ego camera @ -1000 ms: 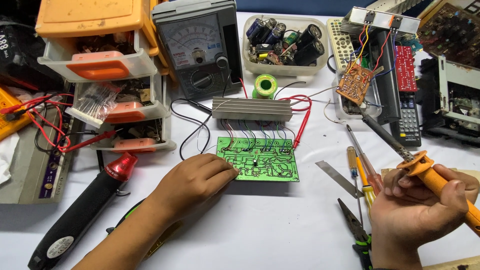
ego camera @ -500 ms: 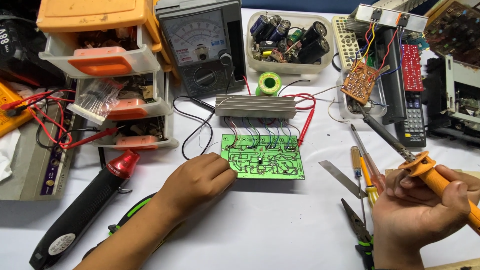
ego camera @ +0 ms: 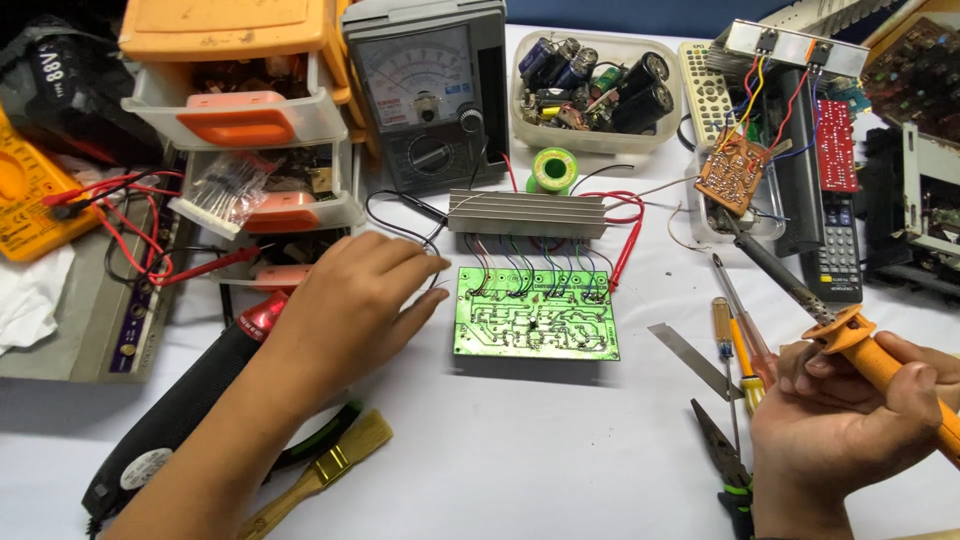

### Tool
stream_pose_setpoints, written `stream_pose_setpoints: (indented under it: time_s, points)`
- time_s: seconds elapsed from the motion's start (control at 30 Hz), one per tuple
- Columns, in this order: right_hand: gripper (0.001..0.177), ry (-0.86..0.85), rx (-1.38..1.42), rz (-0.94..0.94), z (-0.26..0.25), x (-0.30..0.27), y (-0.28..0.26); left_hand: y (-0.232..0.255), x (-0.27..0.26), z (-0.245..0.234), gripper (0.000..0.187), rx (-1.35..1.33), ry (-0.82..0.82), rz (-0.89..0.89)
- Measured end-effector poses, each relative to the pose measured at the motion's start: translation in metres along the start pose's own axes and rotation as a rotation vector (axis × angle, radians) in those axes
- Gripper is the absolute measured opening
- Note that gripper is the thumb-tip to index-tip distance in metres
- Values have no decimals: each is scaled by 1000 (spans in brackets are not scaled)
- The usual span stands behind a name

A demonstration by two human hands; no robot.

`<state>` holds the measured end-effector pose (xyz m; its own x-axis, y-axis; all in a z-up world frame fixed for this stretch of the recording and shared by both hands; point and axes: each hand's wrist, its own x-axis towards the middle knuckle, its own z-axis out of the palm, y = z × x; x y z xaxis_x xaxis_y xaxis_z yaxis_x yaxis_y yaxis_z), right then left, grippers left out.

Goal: The person uses a soldering iron to work on a green circuit board, applying solder to various connection points. They handle the board with both hands, turning it over to access different sides, and use pliers to trim excess wire. The workspace is cluttered with electronic components and tools.

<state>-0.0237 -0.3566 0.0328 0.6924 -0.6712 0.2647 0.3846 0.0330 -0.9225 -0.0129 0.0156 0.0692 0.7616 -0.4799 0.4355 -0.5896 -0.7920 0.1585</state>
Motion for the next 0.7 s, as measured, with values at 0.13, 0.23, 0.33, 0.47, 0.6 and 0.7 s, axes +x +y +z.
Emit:
stream_pose_setpoints:
  time_s: [0.13, 0.23, 0.33, 0.47, 0.6, 0.7]
  points:
    - [39, -5, -7, -11, 3, -1, -2, -10, 1, 31, 35, 8, -104, -49]
    - [43, -1, 22, 43, 6, 0, -12, -10, 6, 42, 16, 51, -336, -106]
    - [44, 10, 74, 85, 8, 2, -26, -9, 12, 33, 21, -18, -271, -88]
    - [36, -43, 89, 162, 15, -6, -47, 9, 23, 8, 12, -244, -59, -78]
    - [34, -33, 47, 169, 9, -14, -45, 39, 37, 3, 11, -556, 74, -116]
    - [34, -22, 16, 223, 3, -17, -43, 53, 39, 20, 12, -606, 91, -125]
